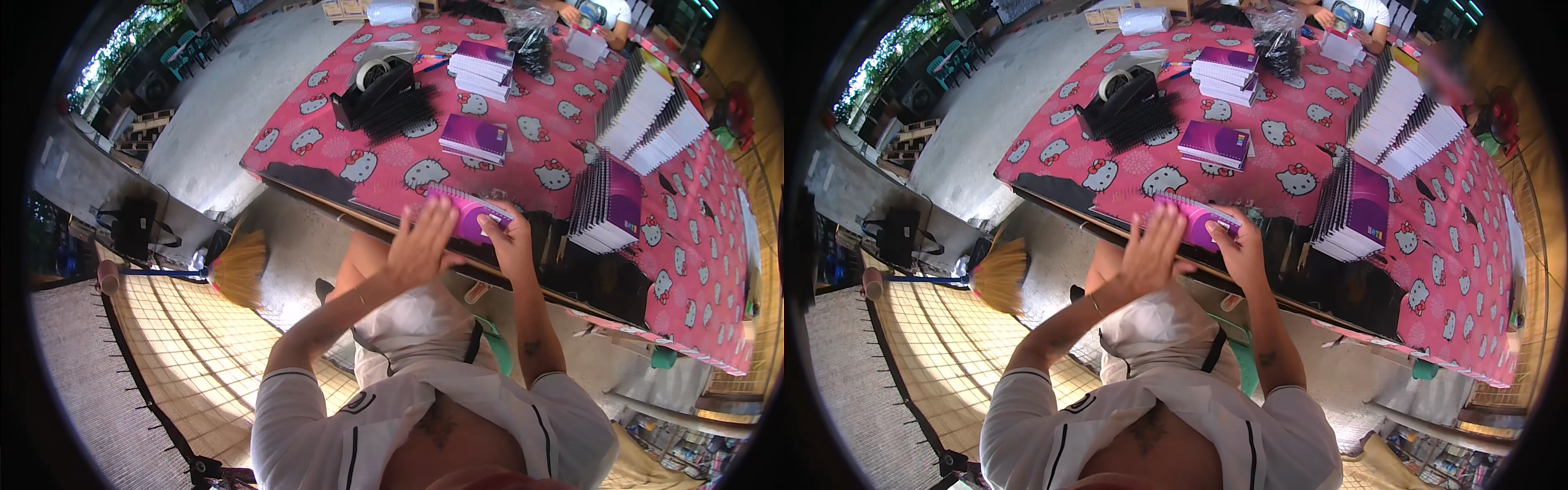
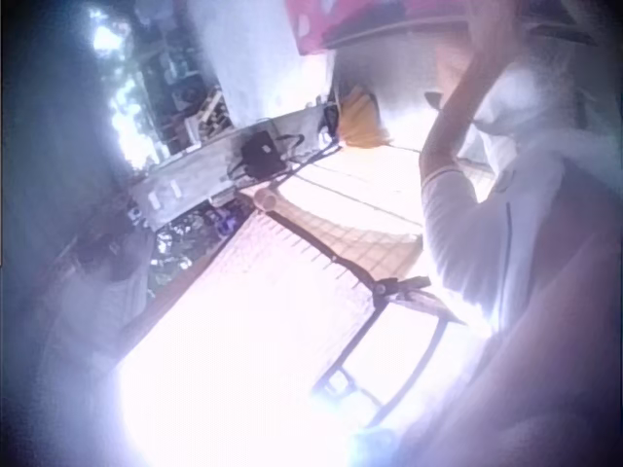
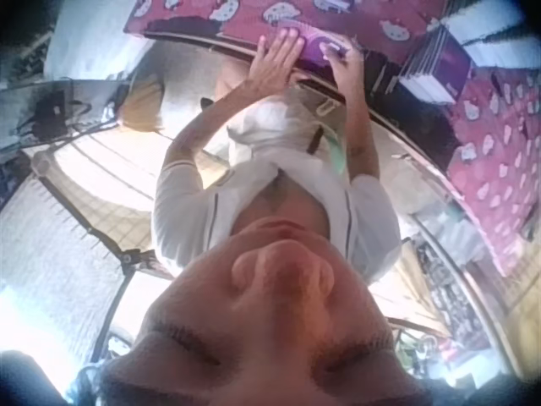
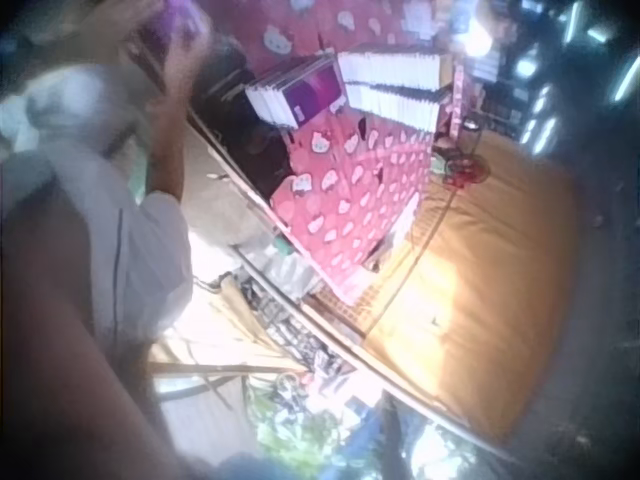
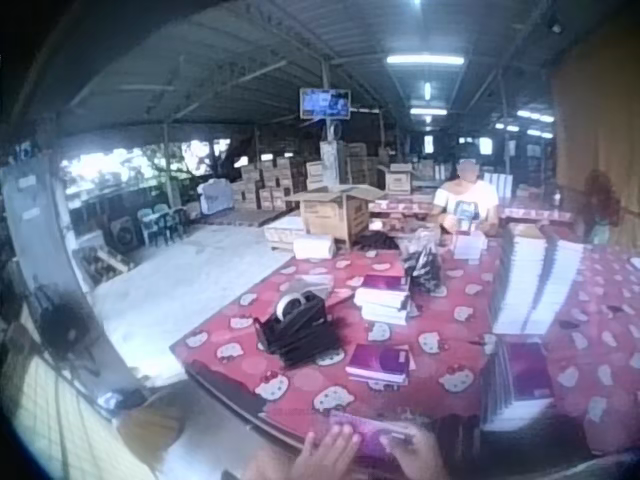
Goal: The person wraps adhesive tape around several purple booklets, one by one, and places each finished booklet onto a stack on a table.
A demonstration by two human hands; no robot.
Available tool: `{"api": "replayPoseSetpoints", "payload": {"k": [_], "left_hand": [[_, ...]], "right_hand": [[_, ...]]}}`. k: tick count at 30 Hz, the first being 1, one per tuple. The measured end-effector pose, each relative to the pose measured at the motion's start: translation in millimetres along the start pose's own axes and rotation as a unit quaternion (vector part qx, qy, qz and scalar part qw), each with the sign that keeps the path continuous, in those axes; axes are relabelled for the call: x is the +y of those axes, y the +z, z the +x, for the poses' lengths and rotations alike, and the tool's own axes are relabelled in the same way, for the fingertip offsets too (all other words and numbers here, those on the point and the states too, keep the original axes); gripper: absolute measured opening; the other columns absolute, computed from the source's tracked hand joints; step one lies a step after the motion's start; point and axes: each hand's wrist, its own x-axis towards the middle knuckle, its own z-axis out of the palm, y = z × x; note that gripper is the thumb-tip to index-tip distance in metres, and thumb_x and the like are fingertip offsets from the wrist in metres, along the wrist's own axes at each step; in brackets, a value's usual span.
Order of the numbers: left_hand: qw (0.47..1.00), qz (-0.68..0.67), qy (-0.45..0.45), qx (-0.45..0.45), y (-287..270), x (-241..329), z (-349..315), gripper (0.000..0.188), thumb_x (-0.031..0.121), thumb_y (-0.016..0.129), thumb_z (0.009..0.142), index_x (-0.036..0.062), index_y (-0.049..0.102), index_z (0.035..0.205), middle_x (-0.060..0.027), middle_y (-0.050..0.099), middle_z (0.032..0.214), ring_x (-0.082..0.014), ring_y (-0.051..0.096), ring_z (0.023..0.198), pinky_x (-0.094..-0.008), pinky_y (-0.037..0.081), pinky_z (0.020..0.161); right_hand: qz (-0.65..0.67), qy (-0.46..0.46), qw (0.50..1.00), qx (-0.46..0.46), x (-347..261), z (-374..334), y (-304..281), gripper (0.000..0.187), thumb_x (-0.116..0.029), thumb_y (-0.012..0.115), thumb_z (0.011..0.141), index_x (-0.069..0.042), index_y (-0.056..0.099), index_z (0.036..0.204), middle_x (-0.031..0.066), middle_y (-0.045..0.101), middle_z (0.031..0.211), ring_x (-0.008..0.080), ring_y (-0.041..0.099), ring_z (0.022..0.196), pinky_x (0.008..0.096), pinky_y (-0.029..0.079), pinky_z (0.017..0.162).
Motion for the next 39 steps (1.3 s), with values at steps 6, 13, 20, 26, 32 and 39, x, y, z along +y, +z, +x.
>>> {"api": "replayPoseSetpoints", "payload": {"k": [6,13,20,26,32,39], "left_hand": [[0.991,0.062,-0.064,0.098,-27,-12,39,0.088,0.064,0.042,0.092,-0.0028,0.032,0.148,-0.0265,0.030,0.154,-0.0418,0.025,0.145,-0.0643,0.014,0.113],[0.988,0.072,-0.080,0.108,-25,-20,48,0.091,0.063,0.048,0.088,-0.0032,0.031,0.148,-0.0257,0.029,0.155,-0.0424,0.024,0.145,-0.0677,0.011,0.112],[0.994,0.027,-0.060,0.092,-14,-5,38,0.091,0.062,0.051,0.087,-0.0026,0.030,0.149,-0.0258,0.026,0.156,-0.0411,0.020,0.147,-0.0698,0.009,0.112],[0.996,-0.014,0.055,0.066,22,3,0,0.093,0.060,0.050,0.088,-0.0054,0.026,0.149,-0.0276,0.023,0.157,-0.0431,0.019,0.147,-0.0688,0.010,0.112],[0.997,-0.030,0.049,0.047,11,2,20,0.097,0.062,0.050,0.085,-0.0066,0.025,0.149,-0.0284,0.022,0.157,-0.0429,0.020,0.147,-0.0690,0.010,0.112],[0.998,-0.018,0.035,0.044,-4,2,41,0.091,0.059,0.053,0.089,-0.0031,0.026,0.151,-0.0244,0.025,0.157,-0.0418,0.019,0.148,-0.0667,0.006,0.113]], "right_hand": [[-0.035,-0.057,0.997,-0.038,9,2,9,0.025,-0.006,0.064,0.093,0.001,0.064,0.117,0.0056,0.070,0.103,0.0088,0.062,0.093,0.0256,0.050,0.084],[-0.039,-0.019,0.997,-0.064,20,9,9,0.029,-0.007,0.065,0.093,-0.001,0.066,0.121,0.0092,0.072,0.106,0.0117,0.065,0.092,0.0284,0.051,0.086],[-0.106,-0.055,0.990,-0.073,30,10,6,0.032,-0.007,0.068,0.090,-0.002,0.066,0.121,0.0104,0.073,0.108,0.0100,0.065,0.095,0.0291,0.051,0.086],[-0.128,-0.120,0.982,-0.065,39,11,3,0.032,-0.010,0.069,0.090,-0.002,0.066,0.121,0.0122,0.073,0.104,0.0118,0.067,0.089,0.0294,0.052,0.081],[-0.177,-0.089,0.976,-0.088,44,12,-5,0.032,-0.007,0.067,0.086,-0.003,0.066,0.118,0.0141,0.073,0.097,0.0176,0.070,0.085,0.0315,0.053,0.077],[-0.200,-0.115,0.971,-0.067,42,17,2,0.035,-0.002,0.064,0.084,-0.002,0.065,0.119,0.0159,0.072,0.107,0.0277,0.070,0.094,0.0358,0.053,0.082]]}}
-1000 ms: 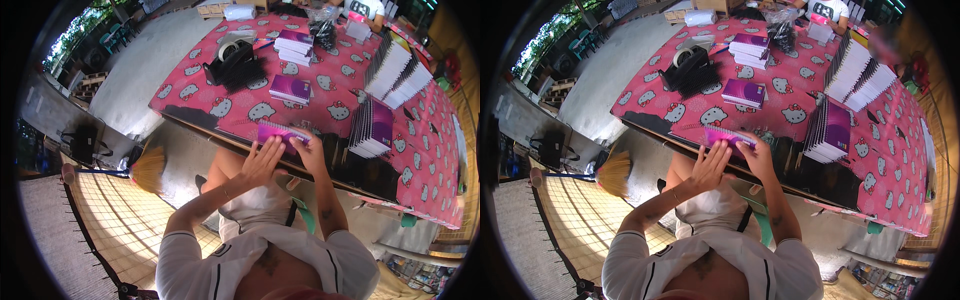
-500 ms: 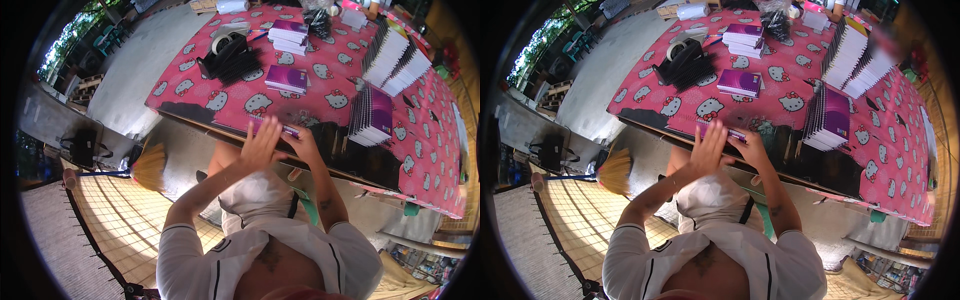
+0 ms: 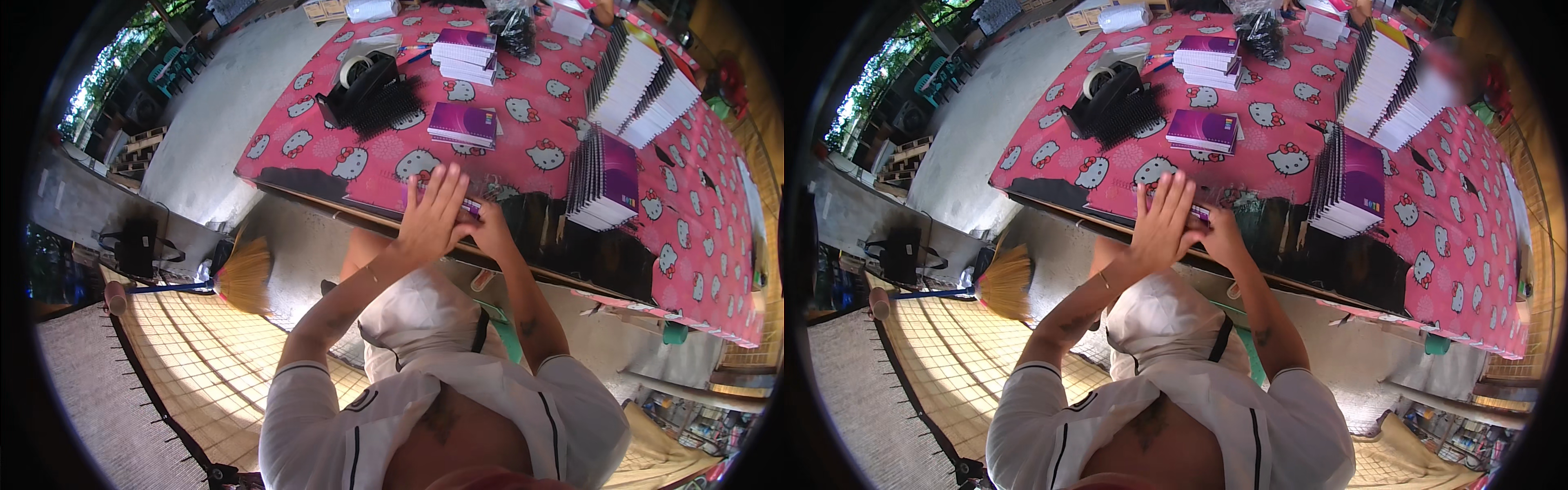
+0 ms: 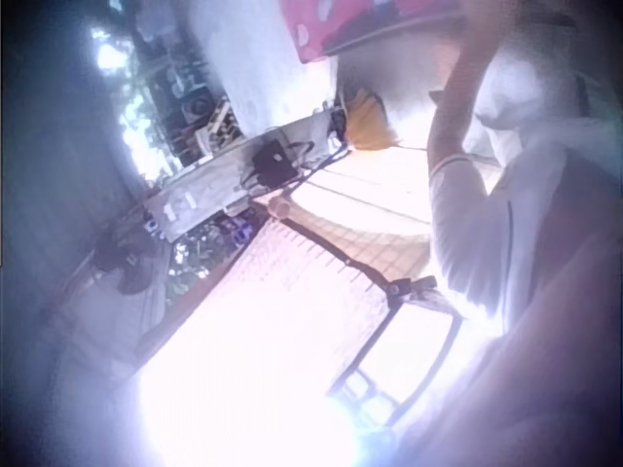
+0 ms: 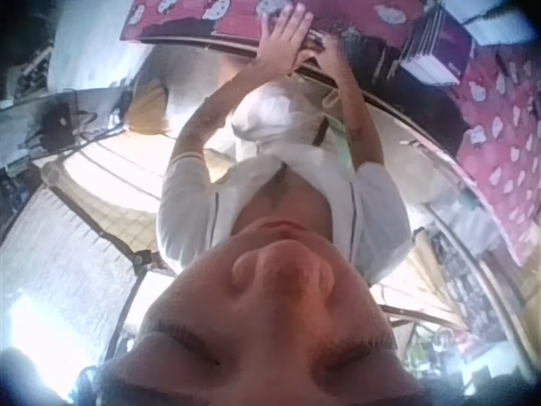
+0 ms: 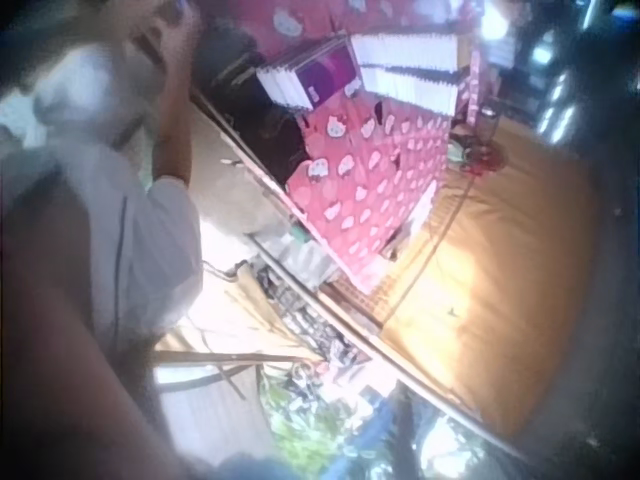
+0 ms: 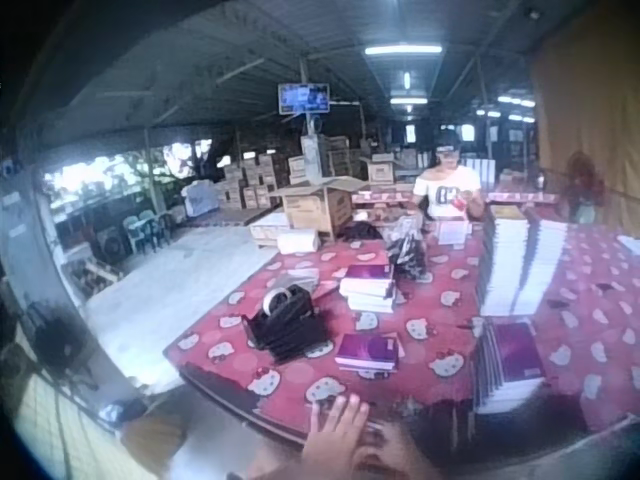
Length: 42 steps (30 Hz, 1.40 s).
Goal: The person wraps adhesive tape around several purple booklets, one by one, and places each finished booklet onto a stack on a table.
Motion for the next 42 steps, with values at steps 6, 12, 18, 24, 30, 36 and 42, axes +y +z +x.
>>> {"api": "replayPoseSetpoints", "payload": {"k": [6,12,18,24,30,36,42], "left_hand": [[0.993,-0.083,-0.042,0.073,-17,4,0,0.051,0.043,0.053,0.095,0.0114,0.055,0.135,-0.0102,0.054,0.137,-0.0287,0.045,0.133,-0.0665,0.005,0.112],[0.983,-0.159,-0.035,0.082,-27,-10,15,0.020,0.024,0.068,0.089,0.0134,0.071,0.106,0.0014,0.068,0.100,-0.0191,0.061,0.101,-0.0589,0.014,0.112],[0.981,-0.155,-0.025,0.113,-26,-6,18,0.020,0.022,0.071,0.085,0.0151,0.071,0.104,0.0017,0.067,0.097,-0.0192,0.060,0.094,-0.0575,0.019,0.109],[0.980,-0.161,-0.032,0.113,-24,-4,19,0.021,0.024,0.072,0.084,0.0139,0.071,0.103,0.0002,0.068,0.096,-0.0206,0.060,0.092,-0.0547,0.023,0.108],[0.980,-0.180,-0.010,0.089,-32,-10,18,0.023,0.023,0.073,0.083,0.0105,0.070,0.102,-0.0055,0.068,0.093,-0.0255,0.061,0.089,-0.0446,0.035,0.099],[0.991,-0.123,-0.007,0.059,-44,7,18,0.030,0.009,0.069,0.081,0.0084,0.067,0.111,-0.0078,0.062,0.089,-0.0265,0.060,0.085,-0.0402,0.044,0.080],[0.989,-0.133,0.004,0.063,-55,24,41,0.030,0.003,0.068,0.080,0.0055,0.066,0.109,-0.0101,0.064,0.087,-0.0271,0.063,0.079,-0.0383,0.052,0.068]], "right_hand": [[0.057,0.016,0.998,0.016,-9,-1,1,0.032,-0.009,0.065,0.091,-0.002,0.063,0.122,0.0146,0.071,0.105,0.0226,0.068,0.092,0.0344,0.052,0.082],[0.013,0.051,0.999,0.000,-33,-5,-20,0.036,-0.011,0.071,0.089,-0.001,0.063,0.122,0.0116,0.071,0.105,0.0151,0.066,0.094,0.0301,0.052,0.084],[0.107,0.077,0.990,-0.048,-36,-4,-60,0.029,-0.006,0.070,0.090,0.004,0.067,0.116,0.0072,0.071,0.105,0.0106,0.065,0.096,0.0253,0.051,0.088],[0.014,0.082,0.989,-0.121,-44,14,-76,0.015,-0.007,0.069,0.090,0.003,0.070,0.101,0.0052,0.072,0.091,0.0079,0.064,0.085,0.0248,0.052,0.076],[-0.025,-0.075,0.991,-0.110,-42,23,-73,0.007,-0.001,0.069,0.083,0.001,0.065,0.089,0.0074,0.066,0.080,0.0131,0.064,0.074,0.0272,0.052,0.069],[-0.151,-0.123,0.976,0.094,-44,13,-45,0.021,-0.003,0.068,0.067,-0.003,0.049,0.075,0.0092,0.058,0.069,0.0310,0.059,0.064,0.0408,0.046,0.060],[-0.126,-0.038,0.980,0.148,-46,3,-55,0.016,-0.007,0.070,0.073,-0.004,0.057,0.081,0.0094,0.061,0.073,0.0306,0.063,0.073,0.0396,0.049,0.065]]}}
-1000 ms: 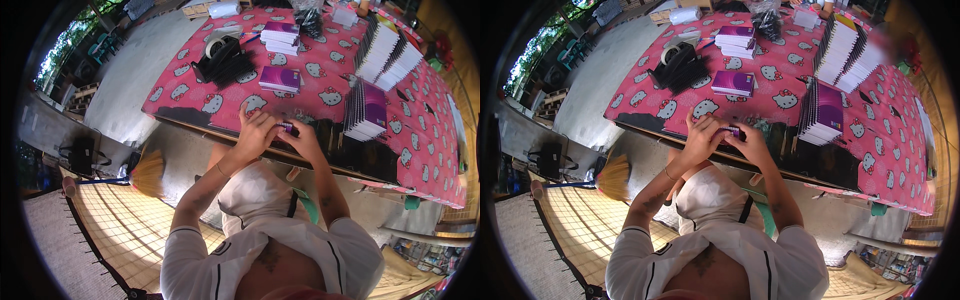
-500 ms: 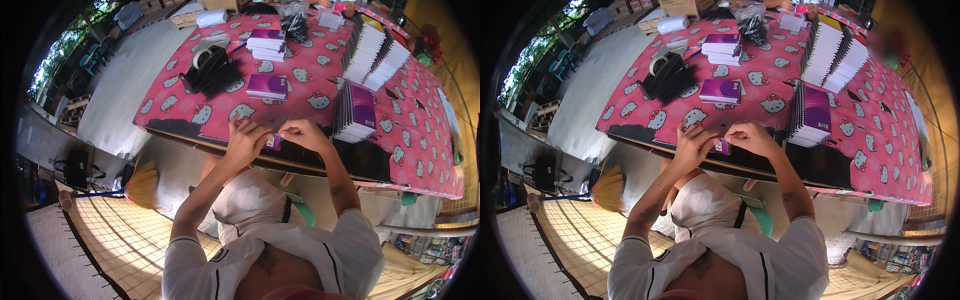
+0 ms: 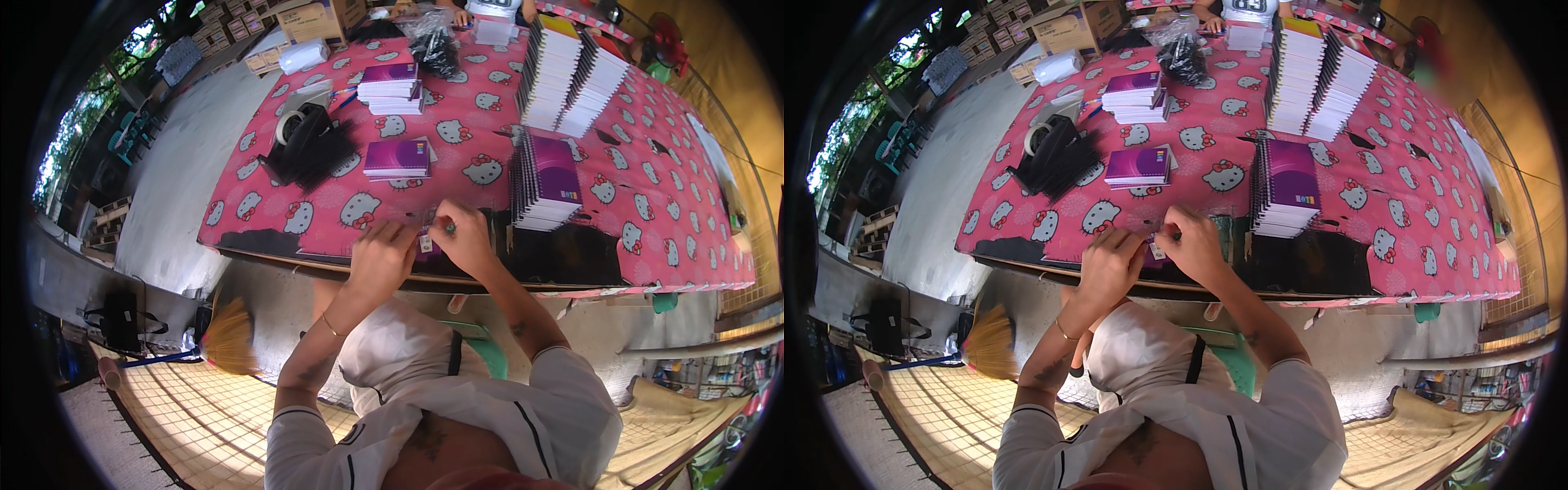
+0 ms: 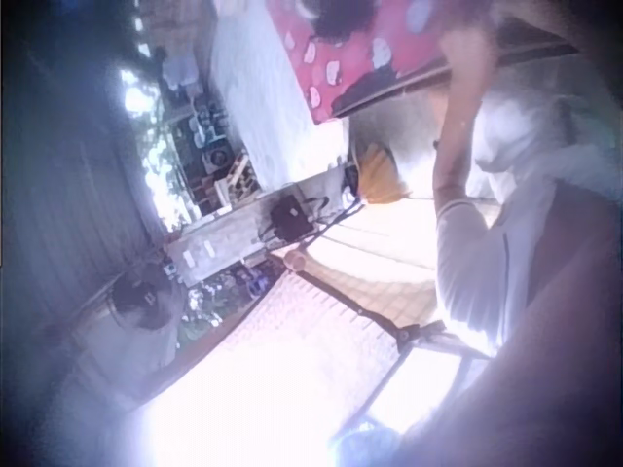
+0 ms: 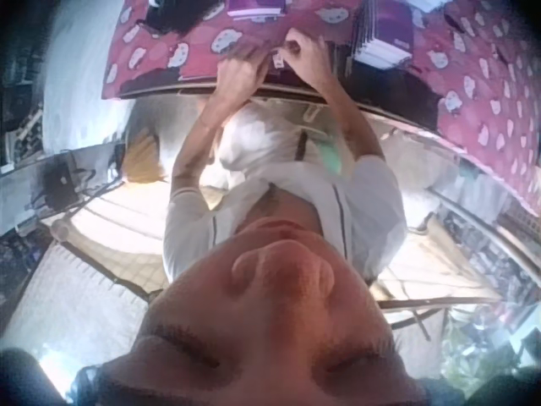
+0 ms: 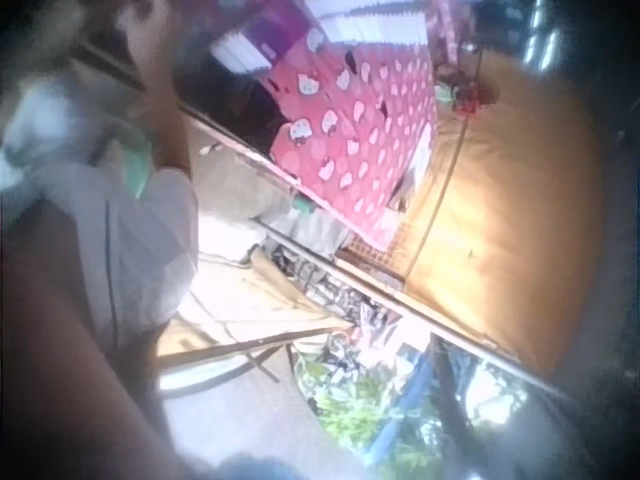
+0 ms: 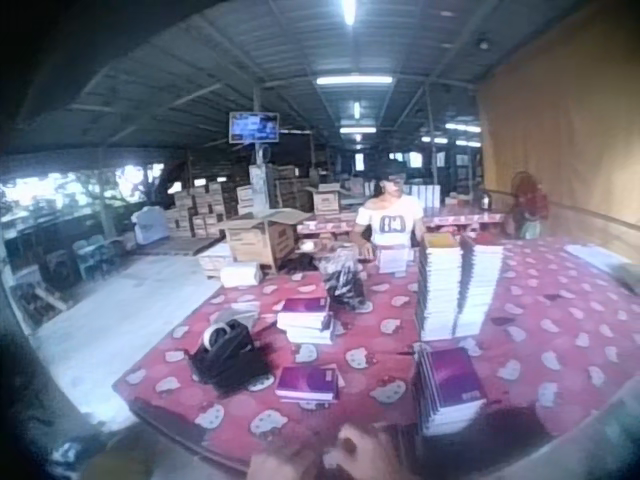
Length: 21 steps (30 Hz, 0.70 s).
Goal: The person wraps adhesive tape around several purple booklets, one by one, and places each finished booklet onto a stack on a table.
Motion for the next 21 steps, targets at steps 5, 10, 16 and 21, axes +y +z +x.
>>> {"api": "replayPoseSetpoints", "payload": {"k": [5,10,16,21], "left_hand": [[0.917,-0.365,-0.149,0.059,-18,60,65,0.026,0.004,0.069,0.089,0.0000,0.061,0.114,-0.0088,0.067,0.093,-0.0146,0.066,0.078,-0.0289,0.053,0.062],[0.960,-0.233,0.098,0.120,5,75,150,0.034,0.009,0.070,0.087,0.0081,0.066,0.120,-0.0119,0.061,0.105,-0.0227,0.060,0.086,-0.0327,0.051,0.075],[0.933,-0.351,0.081,-0.001,95,79,225,0.031,0.020,0.070,0.087,0.0128,0.071,0.117,-0.0130,0.062,0.108,-0.0286,0.058,0.102,-0.0403,0.044,0.090],[0.973,-0.156,0.112,0.127,152,63,215,0.036,0.033,0.069,0.088,0.0155,0.069,0.119,-0.0143,0.063,0.115,-0.0303,0.057,0.108,-0.0384,0.044,0.094]], "right_hand": [[0.062,-0.061,0.989,0.116,-69,-6,-59,0.045,-0.010,0.069,0.083,-0.004,0.055,0.126,0.0156,0.059,0.111,0.0278,0.061,0.103,0.0338,0.047,0.086],[0.288,0.076,0.942,0.157,-58,-2,-130,0.060,0.000,0.062,0.089,-0.002,0.042,0.146,0.0080,0.056,0.116,0.0151,0.056,0.105,0.0278,0.045,0.091],[-0.009,0.092,0.986,0.138,17,25,-220,0.057,-0.007,0.069,0.087,-0.004,0.051,0.140,0.0034,0.062,0.091,0.0088,0.059,0.081,0.0239,0.047,0.073],[-0.074,0.137,0.982,0.110,69,18,-211,0.046,-0.014,0.071,0.087,-0.003,0.060,0.130,0.0030,0.063,0.091,0.0093,0.055,0.075,0.0244,0.045,0.068]]}}
